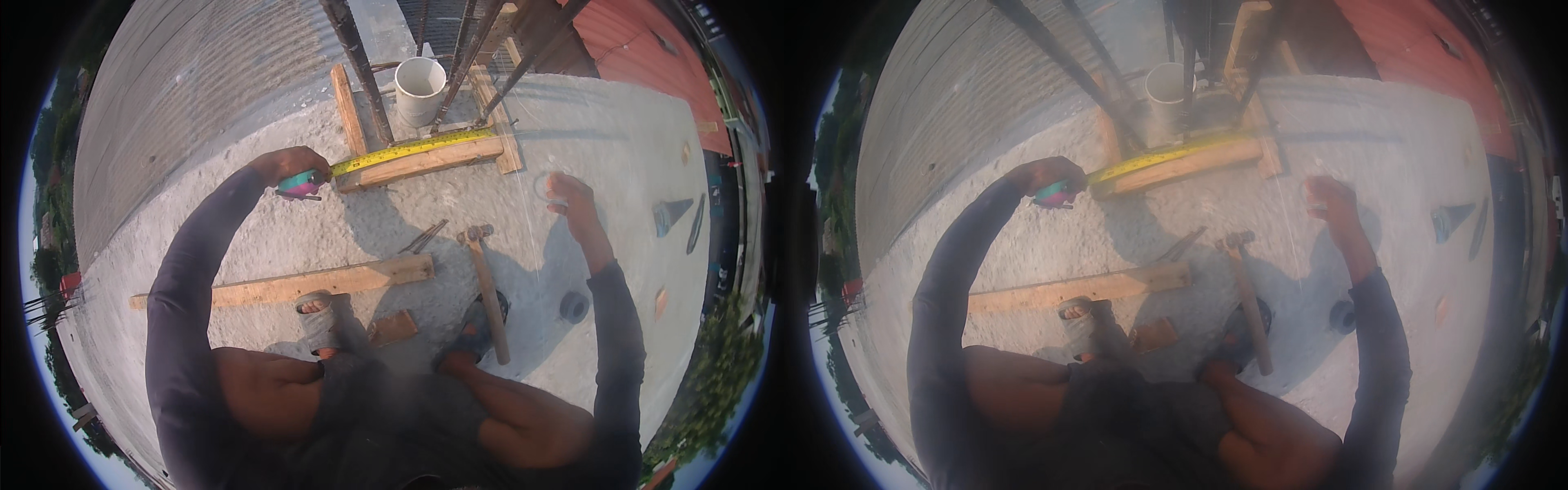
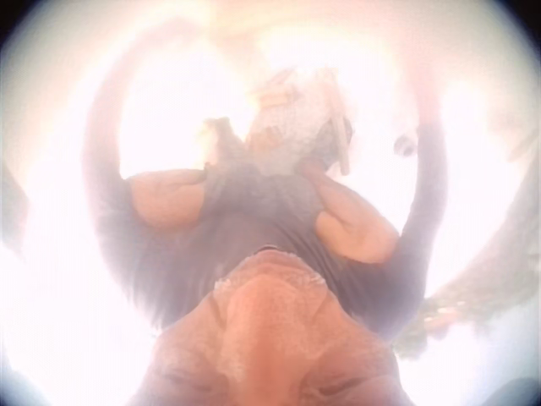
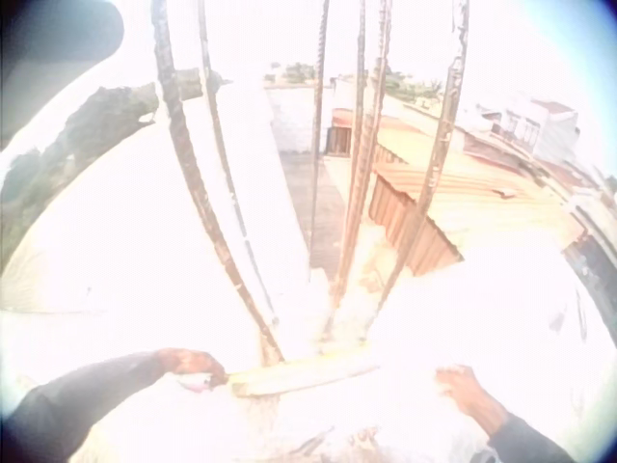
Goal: The person assembles a small wooden frame around vertical steel bars on a concrete rooftop. They measure the frame with a tape measure, hammer nails into the wood, and adjust the frame position multiple times.
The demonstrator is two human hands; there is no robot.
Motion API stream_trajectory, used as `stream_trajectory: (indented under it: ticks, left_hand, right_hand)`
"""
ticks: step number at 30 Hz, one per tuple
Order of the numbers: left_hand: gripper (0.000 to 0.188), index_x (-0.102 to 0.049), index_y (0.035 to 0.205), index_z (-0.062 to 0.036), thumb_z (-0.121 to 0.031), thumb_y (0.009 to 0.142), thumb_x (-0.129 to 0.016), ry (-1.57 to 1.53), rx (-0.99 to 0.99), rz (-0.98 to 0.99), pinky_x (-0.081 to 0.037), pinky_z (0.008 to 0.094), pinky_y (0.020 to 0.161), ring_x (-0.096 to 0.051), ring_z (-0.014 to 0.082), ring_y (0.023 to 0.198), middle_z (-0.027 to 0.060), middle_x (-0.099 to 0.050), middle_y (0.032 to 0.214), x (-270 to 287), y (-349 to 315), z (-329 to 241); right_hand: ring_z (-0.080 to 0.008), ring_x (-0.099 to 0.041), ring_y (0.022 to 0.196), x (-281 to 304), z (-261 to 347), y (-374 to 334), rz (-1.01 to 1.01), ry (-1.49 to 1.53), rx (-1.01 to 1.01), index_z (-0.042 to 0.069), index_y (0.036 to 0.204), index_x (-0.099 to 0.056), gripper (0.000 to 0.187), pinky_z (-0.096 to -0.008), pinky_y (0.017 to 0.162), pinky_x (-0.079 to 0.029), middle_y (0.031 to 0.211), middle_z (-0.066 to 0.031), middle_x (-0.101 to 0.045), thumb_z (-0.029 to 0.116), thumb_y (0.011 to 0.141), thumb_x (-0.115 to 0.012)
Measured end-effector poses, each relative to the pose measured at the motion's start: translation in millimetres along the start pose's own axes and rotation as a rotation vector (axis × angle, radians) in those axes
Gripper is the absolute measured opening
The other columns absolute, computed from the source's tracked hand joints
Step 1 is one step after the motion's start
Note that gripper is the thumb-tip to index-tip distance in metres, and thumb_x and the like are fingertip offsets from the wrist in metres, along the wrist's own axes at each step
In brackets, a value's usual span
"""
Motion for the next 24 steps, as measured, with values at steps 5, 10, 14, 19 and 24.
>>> stream_trajectory:
  ticks: [5,10,14,19,24]
  left_hand:
    - [0.032,-0.068,0.117,-0.0079,-0.026,0.096,-0.051,-0.605,0.743,0.197,-0.058,0.0354,0.054,-0.069,0.0204,0.069,0.0111,-0.069,0.102,3.1,6.5,-0.9]
    - [0.02,-0.068,0.097,-0.0054,-0.021,0.093,-0.057,-0.586,0.547,0.139,-0.056,0.0338,0.056,-0.07,0.0217,0.076,0.0103,-0.067,0.085,2.8,0.3,-3.3]
    - [0.022,-0.069,0.094,-0.0045,-0.022,0.092,-0.057,-0.236,0.232,0.114,-0.054,0.0326,0.068,-0.065,0.019,0.077,0.0084,-0.067,0.086,2.4,-1.0,2.8]
    - [0.027,-0.07,0.095,-0.003,-0.024,0.093,-0.054,-0.344,0.139,-0.047,-0.049,0.032,0.083,-0.063,0.0193,0.082,0.0079,-0.068,0.089,-15.5,-7.9,6.2]
    - [0.031,-0.07,0.094,-0.0027,-0.025,0.094,-0.048,-0.318,0.346,-0.165,-0.047,0.0334,0.089,-0.061,0.0213,0.089,0.0092,-0.067,0.089,-31.2,-27.9,-2.0]
  right_hand:
    - [-0.0144,-0.061,0.094,-4.4,-4.5,4.8,0.017,0.009,0.002,0.002,0.125,-0.062,0.041,-0.0325,0.077,-0.053,0.109,-0.004,-0.065,0.025,0.091,-0.061]
    - [-0.0143,-0.065,0.091,-13.2,-9.9,8.1,0.04,-0.031,-0.002,0.002,0.118,-0.065,0.034,-0.0312,0.072,-0.056,0.104,-0.0046,-0.067,0.023,0.091,-0.063]
    - [-0.0134,-0.065,0.09,-32.1,-5.3,5.2,0.181,-0.068,0.113,0.003,0.118,-0.064,0.034,-0.0286,0.072,-0.053,0.102,-0.0053,-0.068,0.022,0.089,-0.067]
    - [-0.0164,-0.066,0.088,-73.4,4.3,-4.5,0.254,-0.429,0.238,-0.001,0.115,-0.063,0.037,-0.0309,0.077,-0.053,0.1,-0.0085,-0.069,0.019,0.087,-0.075]
    - [-0.0148,-0.065,0.086,-101.6,6.2,-18.2,0.295,-0.554,0.351,-0.001,0.111,-0.064,0.035,-0.0307,0.078,-0.052,0.095,-0.0083,-0.07,0.02,0.085,-0.075]
Point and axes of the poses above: each hand's wrist, its own y-axis towards the middle knuckle, its own x-axis out of the back of the hand, z = x × y, the point moved 1 cm from there along y, towards the middle knuckle
